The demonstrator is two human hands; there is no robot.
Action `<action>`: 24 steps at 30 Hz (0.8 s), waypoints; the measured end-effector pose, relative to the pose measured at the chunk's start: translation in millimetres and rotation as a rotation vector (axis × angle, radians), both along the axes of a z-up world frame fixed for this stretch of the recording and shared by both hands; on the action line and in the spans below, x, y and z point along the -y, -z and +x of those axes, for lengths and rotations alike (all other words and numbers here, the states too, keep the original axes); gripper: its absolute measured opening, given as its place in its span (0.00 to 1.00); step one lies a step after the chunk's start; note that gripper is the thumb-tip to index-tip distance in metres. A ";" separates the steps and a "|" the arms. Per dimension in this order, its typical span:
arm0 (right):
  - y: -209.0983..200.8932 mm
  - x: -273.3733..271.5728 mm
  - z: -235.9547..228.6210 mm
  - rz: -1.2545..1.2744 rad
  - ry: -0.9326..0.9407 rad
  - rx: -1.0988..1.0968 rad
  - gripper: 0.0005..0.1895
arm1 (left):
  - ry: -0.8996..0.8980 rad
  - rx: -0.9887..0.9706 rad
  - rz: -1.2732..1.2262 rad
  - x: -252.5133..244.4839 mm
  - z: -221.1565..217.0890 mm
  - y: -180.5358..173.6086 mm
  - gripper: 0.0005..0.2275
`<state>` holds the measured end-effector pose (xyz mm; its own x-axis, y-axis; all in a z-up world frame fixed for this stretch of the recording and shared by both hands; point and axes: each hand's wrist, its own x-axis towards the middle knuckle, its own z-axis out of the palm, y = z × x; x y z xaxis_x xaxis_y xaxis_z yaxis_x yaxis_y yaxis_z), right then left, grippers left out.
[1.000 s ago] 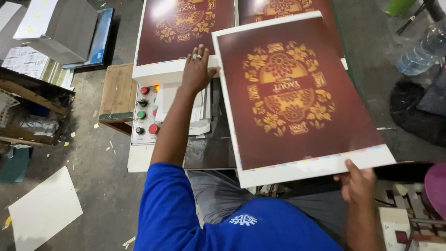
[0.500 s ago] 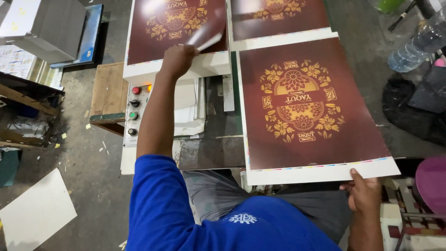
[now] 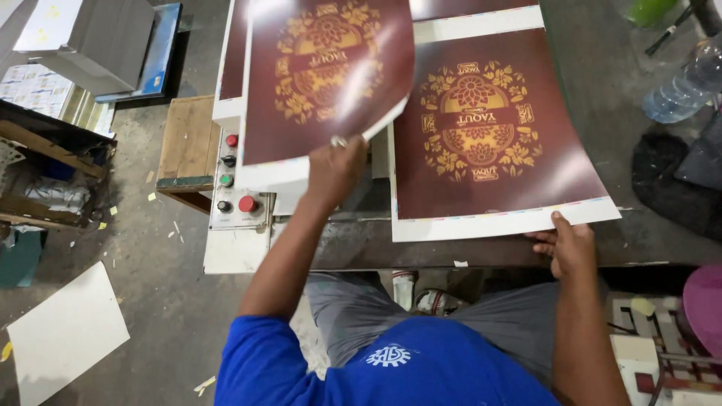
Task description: The person repeatedly picks up large printed sheets from a pile on a table and places them onto a stack on a machine. The sheets feature a maroon background with a gold floral design. The person handles the sheets by hand, aligning them as they are stacked.
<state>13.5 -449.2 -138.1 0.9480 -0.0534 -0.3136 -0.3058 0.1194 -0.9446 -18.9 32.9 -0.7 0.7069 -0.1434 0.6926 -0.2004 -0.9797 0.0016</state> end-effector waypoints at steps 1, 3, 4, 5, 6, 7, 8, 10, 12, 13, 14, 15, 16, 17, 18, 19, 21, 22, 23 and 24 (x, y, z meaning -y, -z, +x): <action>0.7 0.0 -2.2 0.000 -0.003 0.004 0.15 | -0.003 0.004 0.000 12.1 -12.3 -6.4 0.09; 2.5 1.0 -6.3 -0.154 -0.135 -0.159 0.21 | 0.147 0.055 -0.093 37.0 -37.3 -17.4 0.05; 7.6 -4.0 -10.5 -0.156 -0.137 -0.159 0.21 | 0.144 0.055 -0.095 49.6 -43.8 -19.1 0.05; 13.2 -8.6 -14.2 -0.182 -0.251 -0.131 0.22 | 0.221 0.066 -0.114 62.5 -50.0 -20.4 0.06; 20.7 -11.0 -25.6 -0.207 -0.362 -0.114 0.23 | 0.300 0.067 -0.138 77.0 -60.1 -19.7 0.07; -4.9 -33.6 -39.6 -0.210 -0.362 -0.125 0.23 | 0.301 0.057 -0.144 93.3 -68.0 -22.7 0.07; -31.2 -55.0 -52.4 -0.084 -0.496 -0.058 0.22 | 0.359 0.000 -0.147 110.7 -74.3 -26.3 0.07; -47.7 -84.1 -68.5 0.042 -0.628 -0.003 0.23 | 0.418 -0.065 -0.157 140.2 -81.8 -27.6 0.07; -28.8 -101.1 -75.1 0.606 -0.623 -0.010 0.22 | 0.538 -0.153 -0.150 162.8 -83.8 -24.1 0.08; -26.4 -101.7 -74.7 0.604 -0.623 -0.016 0.22 | 0.536 -0.157 -0.155 167.2 -84.4 -29.5 0.08; -23.6 -103.2 -73.7 0.590 -0.471 -0.018 0.17 | 0.582 -0.196 -0.172 170.9 -84.9 -34.9 0.09; -20.7 -104.9 -72.2 0.572 -0.320 -0.022 0.13 | 0.627 -0.235 -0.189 174.4 -84.7 -40.2 0.09; -26.4 -99.4 -71.8 0.571 -0.320 -0.026 0.13 | 0.626 -0.238 -0.192 172.1 -90.3 -67.5 0.09; -31.9 -94.2 -70.6 0.500 -0.244 0.033 0.15 | 0.715 -0.240 -0.314 169.6 -95.1 -94.6 0.08; -37.4 -87.4 -70.6 0.425 -0.165 0.089 0.17 | 0.806 -0.243 -0.441 167.9 -99.6 -121.3 0.08; -49.0 -82.9 -73.6 0.421 -0.162 0.083 0.17 | 0.808 -0.248 -0.448 158.9 -108.2 -160.2 0.08; -72.3 -74.2 -78.7 0.407 0.003 0.108 0.19 | 1.318 -0.387 -0.610 138.7 -124.2 -237.1 0.21; -55.9 -58.5 -80.9 0.400 0.004 0.096 0.19 | 1.316 -0.391 -0.624 140.5 -138.1 -222.4 0.21; -39.6 -42.4 -83.6 0.320 0.017 0.137 0.15 | 1.400 -0.666 -0.656 142.6 -152.4 -207.9 0.25; -24.1 -26.1 -86.3 0.238 0.032 0.179 0.12 | 1.476 -0.946 -0.681 144.9 -166.8 -194.2 0.30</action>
